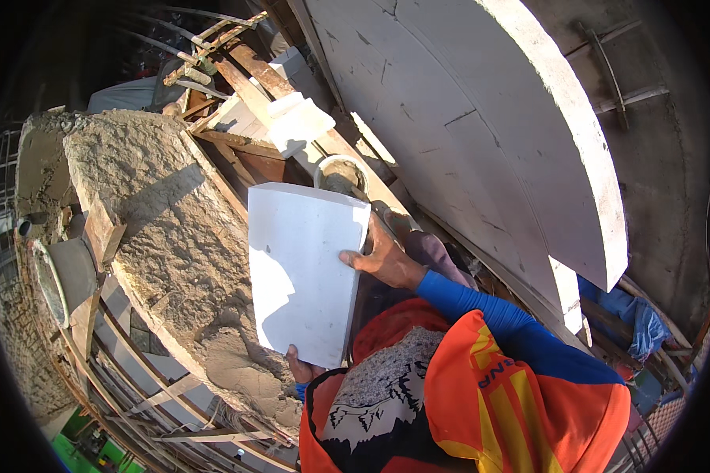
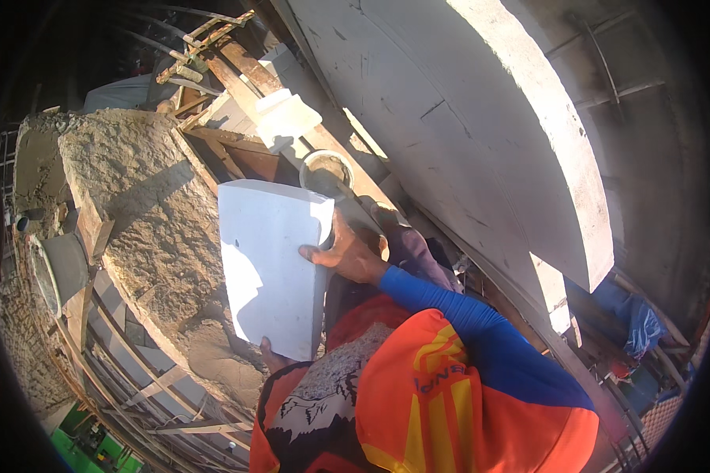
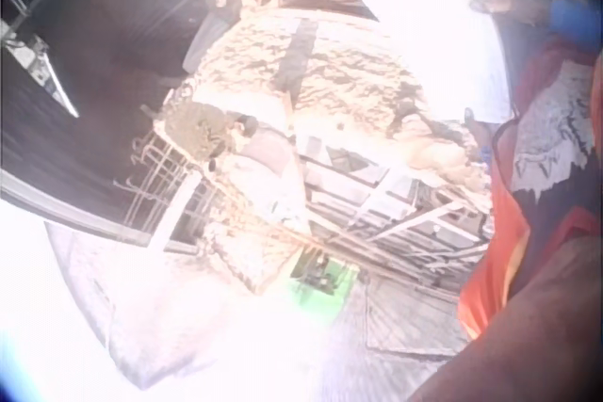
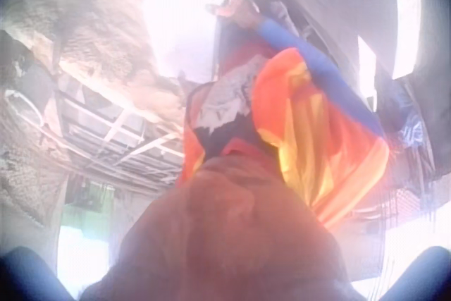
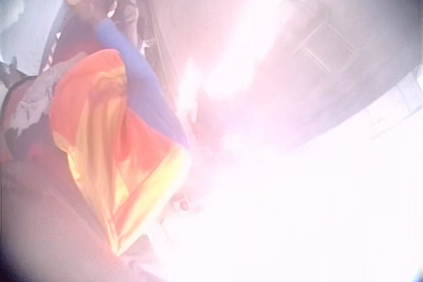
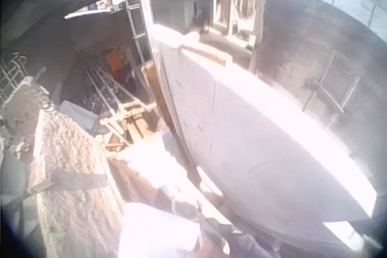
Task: The person applies mortar to a white block using a trowel, places the block onto a metal frame, and taps it into position with a hammer. The person repeats this process with several blocks, building up a structure on the frame.
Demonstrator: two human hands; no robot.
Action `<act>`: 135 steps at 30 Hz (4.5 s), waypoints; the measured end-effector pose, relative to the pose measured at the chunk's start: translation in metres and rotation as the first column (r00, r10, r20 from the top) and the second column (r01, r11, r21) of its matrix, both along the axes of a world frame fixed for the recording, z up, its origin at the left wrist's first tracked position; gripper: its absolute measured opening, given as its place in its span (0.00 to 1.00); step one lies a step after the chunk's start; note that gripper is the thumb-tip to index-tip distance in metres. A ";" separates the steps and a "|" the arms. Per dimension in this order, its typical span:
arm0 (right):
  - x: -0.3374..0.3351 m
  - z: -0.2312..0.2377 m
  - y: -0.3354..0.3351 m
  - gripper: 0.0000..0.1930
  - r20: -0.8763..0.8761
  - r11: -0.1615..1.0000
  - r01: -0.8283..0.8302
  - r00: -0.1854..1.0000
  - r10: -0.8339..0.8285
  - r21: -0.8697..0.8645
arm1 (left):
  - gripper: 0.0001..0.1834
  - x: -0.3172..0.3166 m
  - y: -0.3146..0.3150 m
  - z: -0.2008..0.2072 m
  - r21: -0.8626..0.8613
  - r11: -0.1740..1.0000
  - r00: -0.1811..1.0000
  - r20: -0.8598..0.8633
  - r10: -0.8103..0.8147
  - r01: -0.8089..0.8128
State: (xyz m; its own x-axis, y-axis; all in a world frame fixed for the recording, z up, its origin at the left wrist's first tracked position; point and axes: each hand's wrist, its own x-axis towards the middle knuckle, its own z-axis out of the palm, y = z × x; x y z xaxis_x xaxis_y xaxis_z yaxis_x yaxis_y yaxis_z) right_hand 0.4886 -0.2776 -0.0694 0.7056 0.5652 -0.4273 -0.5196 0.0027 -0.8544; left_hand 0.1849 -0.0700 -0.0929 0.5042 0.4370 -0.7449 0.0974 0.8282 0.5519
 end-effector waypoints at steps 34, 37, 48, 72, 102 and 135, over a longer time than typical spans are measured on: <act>0.032 -0.240 0.013 0.36 -0.248 0.744 -0.387 0.922 0.298 -0.545 | 0.38 0.122 0.063 -0.012 0.141 0.482 0.475 -0.544 -0.692 0.864; 0.025 -0.386 0.019 0.28 -0.108 0.643 -0.329 0.927 0.359 -0.692 | 0.38 0.091 0.060 -0.054 0.152 0.552 0.498 -0.664 -0.558 0.820; 0.002 -0.613 0.086 0.22 0.134 0.216 0.026 0.852 0.505 -0.976 | 0.42 0.036 0.074 -0.177 0.043 0.623 0.358 -0.848 -0.390 0.781; 0.031 -0.214 -0.086 0.33 -0.393 0.755 -0.473 0.867 0.307 -0.454 | 0.58 0.085 0.090 -0.187 0.091 0.329 0.252 -0.835 -0.490 0.940; -0.288 0.093 -0.263 0.25 0.745 -0.457 0.591 0.568 -0.349 -0.665 | 0.57 0.308 0.069 -0.123 0.019 -0.506 -0.209 -0.896 -0.391 0.863; -0.298 0.049 -0.220 0.14 0.178 0.058 0.235 0.853 -0.490 -0.970 | 0.53 0.297 0.110 -0.179 0.113 -0.159 0.056 -0.943 -0.328 0.981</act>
